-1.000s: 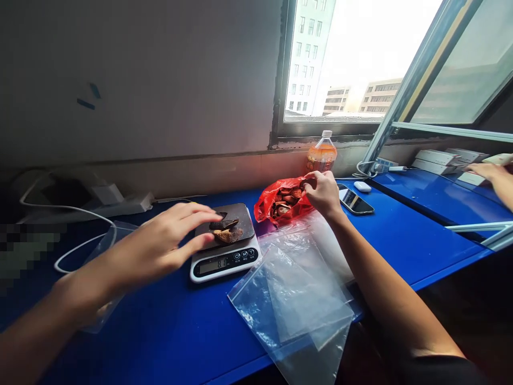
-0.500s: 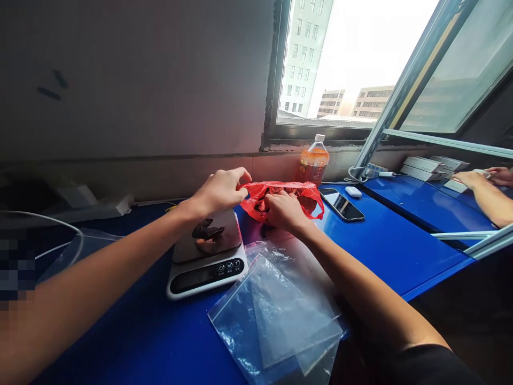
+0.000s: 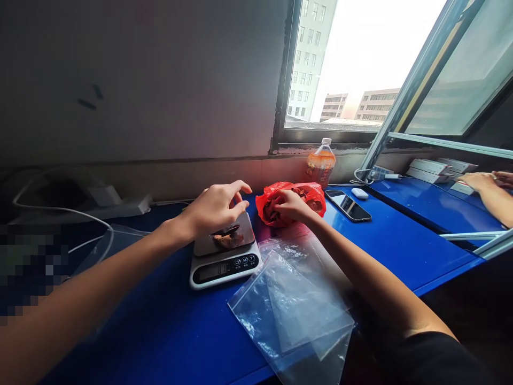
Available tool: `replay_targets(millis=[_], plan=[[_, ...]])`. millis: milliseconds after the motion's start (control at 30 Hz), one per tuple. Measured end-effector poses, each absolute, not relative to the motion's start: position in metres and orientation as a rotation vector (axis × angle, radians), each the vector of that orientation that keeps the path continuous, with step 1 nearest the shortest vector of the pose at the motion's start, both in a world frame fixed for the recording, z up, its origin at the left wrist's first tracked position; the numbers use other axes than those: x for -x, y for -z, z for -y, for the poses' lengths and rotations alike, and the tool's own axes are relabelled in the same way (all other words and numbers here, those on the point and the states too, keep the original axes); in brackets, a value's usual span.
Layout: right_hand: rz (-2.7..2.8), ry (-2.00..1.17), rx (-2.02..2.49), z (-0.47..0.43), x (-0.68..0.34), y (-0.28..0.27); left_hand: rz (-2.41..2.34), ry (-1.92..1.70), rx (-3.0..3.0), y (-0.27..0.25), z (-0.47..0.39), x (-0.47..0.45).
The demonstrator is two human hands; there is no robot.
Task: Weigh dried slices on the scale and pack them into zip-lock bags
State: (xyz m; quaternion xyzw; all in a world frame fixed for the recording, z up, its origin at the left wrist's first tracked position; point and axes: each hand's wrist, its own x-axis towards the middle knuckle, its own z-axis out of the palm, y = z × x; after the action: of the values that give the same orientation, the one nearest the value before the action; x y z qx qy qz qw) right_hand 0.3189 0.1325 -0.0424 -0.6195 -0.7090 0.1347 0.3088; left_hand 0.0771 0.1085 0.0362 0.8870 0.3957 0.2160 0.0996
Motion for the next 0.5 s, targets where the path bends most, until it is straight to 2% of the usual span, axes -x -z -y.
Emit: replay_targets(millis=[267, 500], plan=[[1.456, -0.699, 1.369, -0.121, -0.334, 0.04, -1.281, -0.737, -2.441, -0.03, -0.088, -0.025], [1.329, -0.313, 1.584, -0.118, -0.346, 0.032, -1.58, -0.793, -2.194, -0.007, -0.063, 0.018]])
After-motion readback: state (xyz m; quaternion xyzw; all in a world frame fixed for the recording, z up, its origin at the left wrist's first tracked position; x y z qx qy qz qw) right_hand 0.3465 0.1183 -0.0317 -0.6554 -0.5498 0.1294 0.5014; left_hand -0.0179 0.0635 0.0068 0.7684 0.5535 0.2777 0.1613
